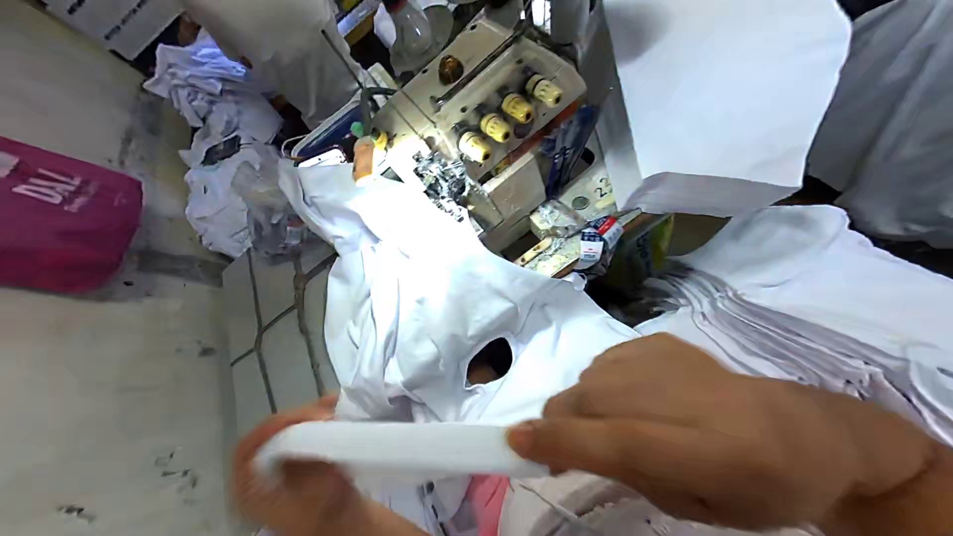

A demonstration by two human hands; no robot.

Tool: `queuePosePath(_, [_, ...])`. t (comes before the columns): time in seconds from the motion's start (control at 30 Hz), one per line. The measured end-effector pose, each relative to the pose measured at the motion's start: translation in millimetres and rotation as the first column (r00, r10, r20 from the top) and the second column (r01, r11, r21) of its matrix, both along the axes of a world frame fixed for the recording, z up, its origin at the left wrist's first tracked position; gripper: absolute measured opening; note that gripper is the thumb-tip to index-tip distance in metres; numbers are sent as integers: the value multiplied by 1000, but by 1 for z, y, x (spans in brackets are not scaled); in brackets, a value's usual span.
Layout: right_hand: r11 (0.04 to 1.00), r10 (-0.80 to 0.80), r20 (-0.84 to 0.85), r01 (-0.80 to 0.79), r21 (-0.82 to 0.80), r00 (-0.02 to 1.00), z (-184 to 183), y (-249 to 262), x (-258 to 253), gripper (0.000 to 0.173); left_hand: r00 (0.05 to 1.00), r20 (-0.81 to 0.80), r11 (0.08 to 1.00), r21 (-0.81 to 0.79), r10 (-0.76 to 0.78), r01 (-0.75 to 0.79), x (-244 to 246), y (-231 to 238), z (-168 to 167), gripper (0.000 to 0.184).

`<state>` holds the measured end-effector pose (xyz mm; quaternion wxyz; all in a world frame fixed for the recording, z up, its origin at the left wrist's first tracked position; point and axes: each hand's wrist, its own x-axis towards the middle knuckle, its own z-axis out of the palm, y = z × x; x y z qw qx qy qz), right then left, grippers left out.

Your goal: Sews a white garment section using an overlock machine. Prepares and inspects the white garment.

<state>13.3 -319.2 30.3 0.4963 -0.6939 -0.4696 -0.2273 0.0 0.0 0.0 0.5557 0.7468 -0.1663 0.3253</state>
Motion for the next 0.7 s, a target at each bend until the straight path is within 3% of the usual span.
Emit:
queuePosePath(0.03, [999, 46, -46, -45, 4, 998, -13, 13, 2, 23, 970, 70, 972, -21, 234, -233, -5, 2, 18, 14])
queuePosePath(0.07, [995, 94, -98, -95, -5, 991, -27, 25, 4, 24, 919, 120, 926, -11, 376, -378, -4, 6, 35, 11])
queuePosePath(0.1, [988, 148, -155, -155, -29, 977, -40, 34, 7, 23, 895, 169, 905, 36, 412, -423, 2, 9, 47, 9])
queuePosePath(0.13, [973, 207, -223, -224, -53, 953, -55, 40, 11, 21, 910, 202, 905, 157, 361, -394, 13, 10, 57, 9])
queuePosePath(0.2, [938, 289, -436, -342, -48, 853, -79, 45, 21, 14, 980, 117, 843, 500, 160, -198, 49, 11, 61, 13])
queuePosePath(0.27, [942, 270, -649, -334, 26, 712, -94, 45, 36, 40, 999, -29, 744, 668, 16, 8, 97, -12, 53, 22])
queuePosePath(0.33, [983, 168, -784, -164, 85, 598, -105, 50, 52, 58, 987, -153, 710, 689, -50, 143, 138, -37, 32, 19])
queuePosePath(0.4, [995, 1, -840, 84, 56, 542, -115, 58, 66, 43, 974, -203, 727, 654, -101, 211, 166, -55, 8, 19])
queuePosePath(0.47, [956, -181, -813, 292, -14, 553, -124, 64, 74, 24, 963, -238, 747, 615, -129, 252, 182, -63, -7, 19])
queuePosePath(0.57, [826, -524, -497, 555, -98, 692, -139, 71, 77, 29, 956, -265, 744, 612, -127, 268, 193, -68, -12, 19])
queuePosePath(0.63, [783, -610, -326, 613, -107, 722, -144, 68, 82, 31, 953, -268, 736, 616, -140, 281, 200, -70, -14, 17])
queuePosePath(0.7, [804, -585, -365, 578, -142, 724, -148, 64, 89, 32, 941, -302, 743, 592, -153, 311, 208, -70, -18, 16])
